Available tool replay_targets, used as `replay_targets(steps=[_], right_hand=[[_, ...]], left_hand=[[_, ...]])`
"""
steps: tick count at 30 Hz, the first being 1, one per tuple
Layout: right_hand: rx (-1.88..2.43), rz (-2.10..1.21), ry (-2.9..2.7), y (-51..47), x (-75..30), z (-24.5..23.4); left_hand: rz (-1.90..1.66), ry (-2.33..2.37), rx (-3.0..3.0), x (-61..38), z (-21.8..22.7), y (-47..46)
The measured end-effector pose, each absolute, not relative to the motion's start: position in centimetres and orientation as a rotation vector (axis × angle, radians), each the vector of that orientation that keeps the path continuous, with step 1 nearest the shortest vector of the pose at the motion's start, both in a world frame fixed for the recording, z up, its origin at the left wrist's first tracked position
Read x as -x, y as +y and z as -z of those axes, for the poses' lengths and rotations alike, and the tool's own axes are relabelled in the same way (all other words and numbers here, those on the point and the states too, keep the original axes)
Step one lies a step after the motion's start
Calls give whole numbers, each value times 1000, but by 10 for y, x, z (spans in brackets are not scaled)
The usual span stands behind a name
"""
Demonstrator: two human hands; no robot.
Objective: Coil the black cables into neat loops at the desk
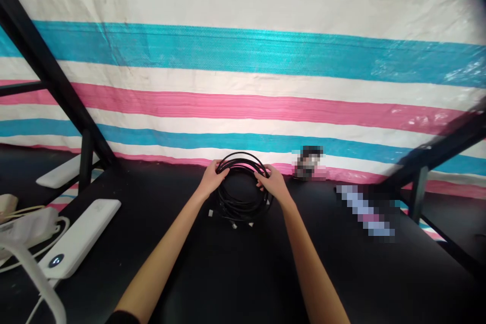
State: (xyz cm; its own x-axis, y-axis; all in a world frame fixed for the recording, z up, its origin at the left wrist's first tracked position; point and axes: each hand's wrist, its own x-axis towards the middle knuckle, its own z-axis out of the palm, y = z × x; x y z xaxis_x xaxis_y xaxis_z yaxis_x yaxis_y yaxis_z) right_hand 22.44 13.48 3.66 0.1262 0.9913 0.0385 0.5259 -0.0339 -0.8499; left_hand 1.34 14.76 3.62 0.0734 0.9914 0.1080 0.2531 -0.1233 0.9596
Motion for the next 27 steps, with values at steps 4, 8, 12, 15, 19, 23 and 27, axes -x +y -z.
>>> replay_targets(steps=[4, 8, 12, 15, 19, 23, 27], right_hand=[[1751, -588, -1551, 142, -229, -18], [1778, -460, -1657, 142, -228, -7], [1789, -375, -1699, 139, -222, -5], [1753, -335, -1744, 135, -222, -20], [1557, -499, -1998, 120, -223, -54], [1415, -782, -2335, 99, -201, -68], [1673, -727, -2597, 87, -163, -59]], left_hand=[[-1006, 1547, -1682, -8, -24, 151], [-834, 1757, -1799, -7, -19, 144], [-713, 1826, -1896, -8, -21, 140], [-652, 1725, -2051, -4, -37, 137], [-454, 1567, -2184, 7, -63, 126], [-144, 1715, -2019, 12, -65, 120], [40, 1753, -1787, 8, -52, 127]])
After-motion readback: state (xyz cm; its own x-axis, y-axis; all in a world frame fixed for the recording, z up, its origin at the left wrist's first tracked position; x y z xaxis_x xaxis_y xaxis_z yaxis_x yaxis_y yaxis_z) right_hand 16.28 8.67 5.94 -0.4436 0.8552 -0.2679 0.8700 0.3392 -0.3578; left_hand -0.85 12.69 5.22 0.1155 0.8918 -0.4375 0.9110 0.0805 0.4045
